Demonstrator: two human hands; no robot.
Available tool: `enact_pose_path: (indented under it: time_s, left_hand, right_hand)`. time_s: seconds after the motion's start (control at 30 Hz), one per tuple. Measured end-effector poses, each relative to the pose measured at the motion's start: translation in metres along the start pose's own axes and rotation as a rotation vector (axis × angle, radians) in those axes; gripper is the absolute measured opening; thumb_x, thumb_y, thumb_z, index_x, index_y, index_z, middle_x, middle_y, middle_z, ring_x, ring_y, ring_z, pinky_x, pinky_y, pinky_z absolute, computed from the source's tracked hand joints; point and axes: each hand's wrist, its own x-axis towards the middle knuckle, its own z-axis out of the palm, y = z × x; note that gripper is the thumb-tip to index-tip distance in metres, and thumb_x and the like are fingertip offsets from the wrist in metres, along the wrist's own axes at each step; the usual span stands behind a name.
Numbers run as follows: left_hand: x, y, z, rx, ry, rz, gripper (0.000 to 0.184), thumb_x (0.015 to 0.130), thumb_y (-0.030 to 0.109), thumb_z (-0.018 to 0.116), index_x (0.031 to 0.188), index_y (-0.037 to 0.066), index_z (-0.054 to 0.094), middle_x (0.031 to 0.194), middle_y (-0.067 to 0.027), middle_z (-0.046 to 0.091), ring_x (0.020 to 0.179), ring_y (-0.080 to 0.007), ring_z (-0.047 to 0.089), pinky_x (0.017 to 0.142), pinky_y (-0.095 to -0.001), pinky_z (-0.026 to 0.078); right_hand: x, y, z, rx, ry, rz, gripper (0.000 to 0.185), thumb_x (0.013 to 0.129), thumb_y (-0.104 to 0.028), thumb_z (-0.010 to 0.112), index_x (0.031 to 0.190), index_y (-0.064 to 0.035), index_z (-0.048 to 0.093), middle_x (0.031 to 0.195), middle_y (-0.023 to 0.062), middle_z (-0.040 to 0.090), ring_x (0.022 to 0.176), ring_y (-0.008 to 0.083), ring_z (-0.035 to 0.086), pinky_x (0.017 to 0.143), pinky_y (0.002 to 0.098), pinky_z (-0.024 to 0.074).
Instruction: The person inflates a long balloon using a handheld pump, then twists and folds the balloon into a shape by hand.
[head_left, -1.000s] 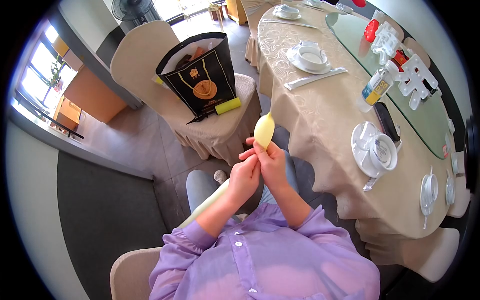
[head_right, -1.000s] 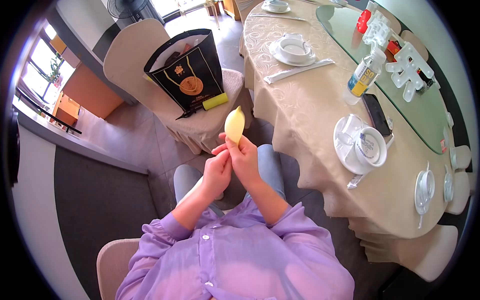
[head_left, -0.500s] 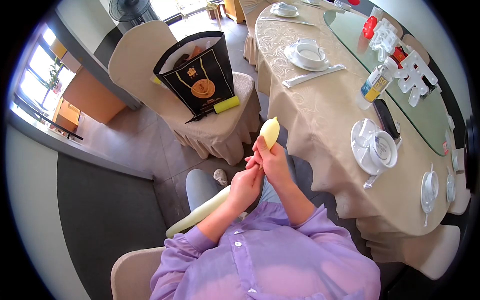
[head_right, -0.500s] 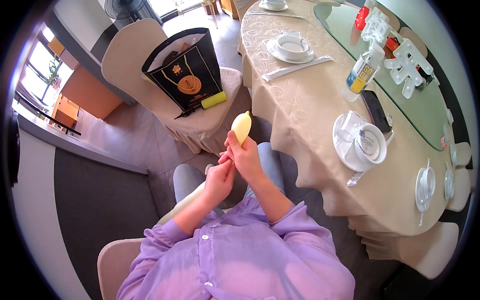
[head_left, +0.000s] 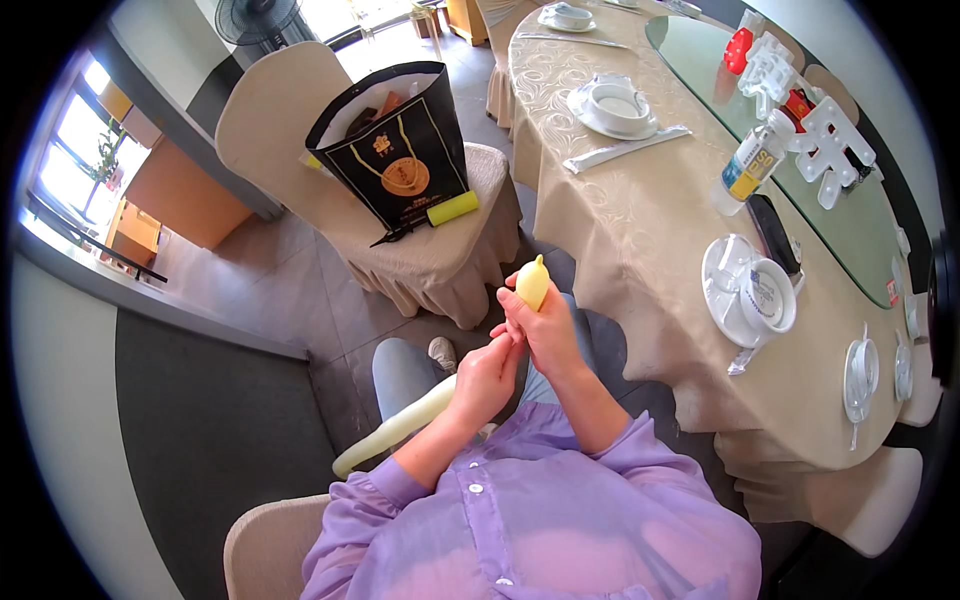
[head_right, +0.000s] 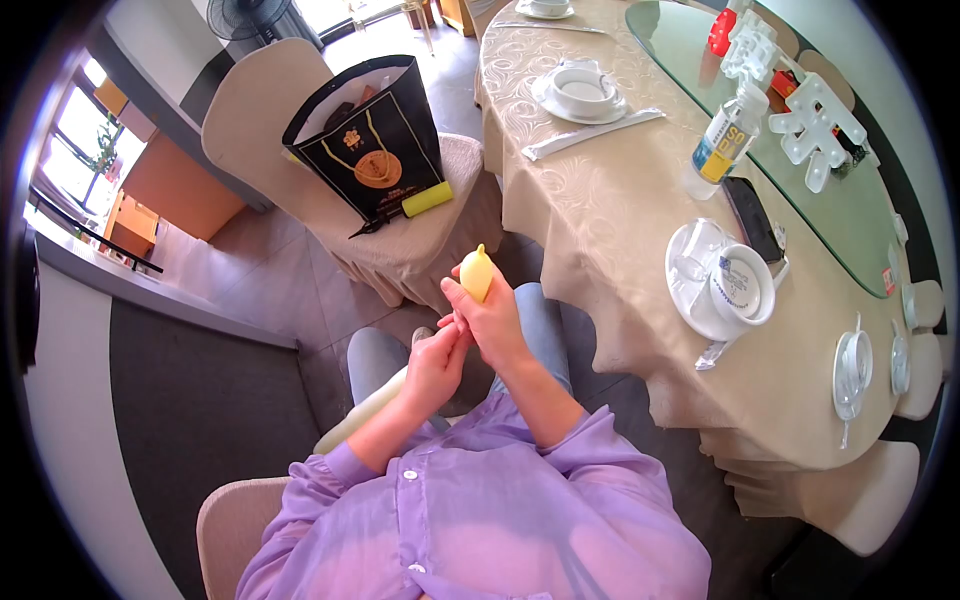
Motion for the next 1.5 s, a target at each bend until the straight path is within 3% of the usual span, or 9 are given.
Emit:
enact_pose_path:
  time_s: [0.37,0.73,0.83,1.0,1.1,1.23,1.37,1.47,1.5]
  left_hand:
    - [-0.008,0.005,0.002,0.018,-0.038,-0.010,0.006,0.082,0.004,0.054,0.083,-0.002,0.056,0.070,-0.0197,0.057,0.064,-0.0345,0.058,0.055,-0.0363,0.044]
    - [-0.009,0.001,-0.001,-0.007,-0.040,-0.047,0.005,0.083,0.004,0.053,0.083,-0.001,0.053,0.068,-0.0187,0.055,0.062,-0.0356,0.056,0.054,-0.0352,0.043]
    - [-0.006,-0.001,-0.001,0.013,-0.030,-0.004,0.005,0.084,0.004,0.051,0.083,0.000,0.053,0.064,-0.0165,0.052,0.056,-0.0306,0.054,0.052,-0.0335,0.042]
    - [0.010,0.008,-0.015,-0.250,-0.070,-0.206,0.013,0.089,0.012,0.050,0.083,0.003,0.056,0.056,0.0011,0.046,0.047,-0.0074,0.039,0.044,-0.0233,0.031]
    - [0.036,0.020,-0.040,-0.711,-0.150,-0.469,0.017,0.092,0.018,0.046,0.088,0.003,0.054,0.055,0.0052,0.040,0.048,-0.0045,0.036,0.044,-0.0203,0.029]
    - [0.070,0.023,-0.060,-1.165,-0.194,-0.494,0.018,0.093,0.019,0.045,0.094,0.002,0.050,0.060,0.0008,0.038,0.053,-0.0090,0.039,0.050,-0.0227,0.033]
    - [0.086,0.014,-0.072,-1.226,-0.266,-0.461,0.022,0.093,0.021,0.044,0.099,0.001,0.051,0.064,-0.0018,0.044,0.058,-0.0124,0.045,0.055,-0.0260,0.039]
    - [0.086,0.027,-0.085,-0.922,-0.133,-0.518,0.032,0.091,0.026,0.048,0.114,0.003,0.049,0.096,-0.0088,0.059,0.087,-0.0176,0.056,0.080,-0.0287,0.044]
    - [0.082,0.022,-0.091,-0.922,-0.135,-0.519,0.032,0.091,0.026,0.048,0.114,0.003,0.049,0.096,-0.0088,0.059,0.087,-0.0176,0.056,0.080,-0.0287,0.044]
  right_hand:
    - [-0.004,0.006,-0.006,-0.165,0.017,-0.028,0.051,0.093,-0.040,0.040,0.056,-0.0057,0.045,0.043,-0.0010,0.039,0.033,0.0053,0.037,0.041,0.0234,0.0453]
    - [-0.009,0.008,-0.001,-0.369,-0.009,-0.186,0.035,0.095,-0.027,0.039,0.078,-0.0021,0.054,0.049,-0.0030,0.040,0.039,0.0026,0.039,0.047,0.0215,0.0460]
    - [-0.004,-0.004,-0.002,-0.378,-0.024,-0.208,0.030,0.095,-0.025,0.040,0.082,-0.0023,0.054,0.052,-0.0030,0.042,0.043,0.0025,0.041,0.051,0.0212,0.0466]
    - [0.016,-0.001,-0.018,-0.213,0.037,-0.311,0.024,0.094,-0.022,0.044,0.087,-0.0022,0.055,0.065,-0.0004,0.049,0.057,0.0046,0.049,0.058,0.0188,0.0451]
    - [0.008,0.005,-0.021,-0.145,-0.020,-0.184,0.016,0.087,-0.007,0.047,0.101,-0.0006,0.052,0.080,0.0026,0.055,0.073,0.0090,0.054,0.071,0.0234,0.0465]
    - [-0.019,0.037,-0.006,-0.124,-0.591,0.141,0.041,0.078,0.001,0.054,0.117,-0.0026,0.041,0.100,-0.0004,0.051,0.092,0.0089,0.052,0.081,0.0239,0.0423]
    - [-0.030,0.052,0.008,-0.071,-0.667,0.340,0.039,0.080,-0.005,0.060,0.116,-0.0019,0.044,0.103,0.0016,0.054,0.093,0.0090,0.053,0.080,0.0235,0.0439]
    - [-0.026,0.048,0.008,-0.017,-0.577,0.340,0.036,0.081,-0.009,0.061,0.113,-0.0017,0.046,0.104,0.0035,0.056,0.093,0.0106,0.055,0.080,0.0247,0.0459]
    - [-0.023,0.046,0.006,0.003,-0.520,0.350,0.035,0.082,-0.010,0.062,0.112,-0.0017,0.048,0.104,0.0045,0.057,0.093,0.0118,0.056,0.079,0.0258,0.0469]
